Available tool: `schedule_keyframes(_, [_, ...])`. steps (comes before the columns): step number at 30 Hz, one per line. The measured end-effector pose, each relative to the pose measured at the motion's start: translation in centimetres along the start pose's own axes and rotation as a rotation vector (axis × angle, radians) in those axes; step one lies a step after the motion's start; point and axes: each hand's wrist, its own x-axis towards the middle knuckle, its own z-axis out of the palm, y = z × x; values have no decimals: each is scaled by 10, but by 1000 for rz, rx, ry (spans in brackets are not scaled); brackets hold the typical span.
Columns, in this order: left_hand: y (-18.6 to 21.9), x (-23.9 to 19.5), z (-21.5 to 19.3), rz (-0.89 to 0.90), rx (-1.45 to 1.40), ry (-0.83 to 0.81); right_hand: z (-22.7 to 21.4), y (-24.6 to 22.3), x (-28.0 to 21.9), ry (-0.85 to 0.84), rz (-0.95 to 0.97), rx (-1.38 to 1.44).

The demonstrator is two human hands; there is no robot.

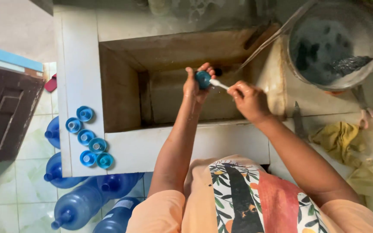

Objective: Cleaning bottle caps using a brush and water.

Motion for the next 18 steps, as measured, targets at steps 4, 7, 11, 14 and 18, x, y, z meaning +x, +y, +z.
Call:
schedule_keyframes(4, [1, -9, 28, 58, 79, 31, -85, 99, -1, 271, 213, -60])
schedule_keyframes(7, [-36, -10, 52, 5, 238, 20, -126, 201, 6, 273, 490, -364])
schedule_keyframes(11, [-99, -6, 77, -165, 452, 89, -125, 283, 23, -124, 501, -536])
schedule_keyframes(14, [-113, -6, 70, -176, 565, 189, -132, 238, 32, -211, 577, -491])
schedule_keyframes(18, [-119, 36, 17, -72, 584, 353, -112, 297, 19, -314, 535, -533])
